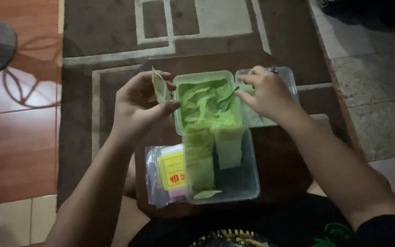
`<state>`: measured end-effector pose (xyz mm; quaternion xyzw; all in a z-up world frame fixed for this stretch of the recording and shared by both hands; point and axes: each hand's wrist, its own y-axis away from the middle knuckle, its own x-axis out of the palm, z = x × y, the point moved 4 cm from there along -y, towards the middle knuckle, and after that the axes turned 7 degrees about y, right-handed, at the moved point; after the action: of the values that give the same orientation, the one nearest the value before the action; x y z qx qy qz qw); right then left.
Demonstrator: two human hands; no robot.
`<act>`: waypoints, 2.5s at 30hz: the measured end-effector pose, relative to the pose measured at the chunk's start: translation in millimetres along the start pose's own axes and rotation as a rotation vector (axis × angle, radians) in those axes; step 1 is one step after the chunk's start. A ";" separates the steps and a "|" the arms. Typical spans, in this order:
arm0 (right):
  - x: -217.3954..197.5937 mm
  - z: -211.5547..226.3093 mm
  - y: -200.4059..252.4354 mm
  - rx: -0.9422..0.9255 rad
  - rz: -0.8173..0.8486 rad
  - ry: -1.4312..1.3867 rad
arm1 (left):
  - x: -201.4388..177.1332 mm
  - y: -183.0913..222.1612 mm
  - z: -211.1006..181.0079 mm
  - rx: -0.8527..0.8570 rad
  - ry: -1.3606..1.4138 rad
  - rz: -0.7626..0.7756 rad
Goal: Arranging and stacking thin green wrappers into plastic containers
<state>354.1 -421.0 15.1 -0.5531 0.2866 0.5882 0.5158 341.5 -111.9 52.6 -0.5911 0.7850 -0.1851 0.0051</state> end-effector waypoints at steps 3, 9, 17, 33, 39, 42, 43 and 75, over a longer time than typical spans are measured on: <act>14.4 -2.7 -8.8 -0.018 -0.005 -0.035 | -4.7 -3.0 12.4 0.027 0.025 0.013; 39.7 -16.5 -9.1 0.154 -0.117 -0.209 | -21.9 -2.6 48.4 0.046 0.116 -0.065; 33.0 -8.1 -22.0 0.052 -0.046 0.006 | -33.1 3.9 77.3 -0.089 0.106 -0.091; 72.6 3.2 -72.7 -0.435 0.255 0.816 | -25.6 3.3 57.0 -0.081 0.060 -0.046; 75.9 -0.2 -76.1 -0.395 0.381 0.805 | -28.0 2.4 61.9 -0.077 0.059 -0.045; 57.9 8.2 -73.8 -0.412 0.457 0.842 | -29.8 3.8 54.3 -0.075 0.066 -0.065; 51.1 12.6 -72.8 -0.410 0.463 0.840 | -30.9 5.0 55.1 -0.081 0.069 -0.064; 27.1 -0.4 -34.7 0.198 -0.087 -0.265 | -20.8 6.4 64.9 -0.016 0.041 -0.102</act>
<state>390.2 -402.9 -2.6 -0.4291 0.2486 0.6020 0.6259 356.6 -109.6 -14.2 -0.6265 0.7552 -0.1911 -0.0251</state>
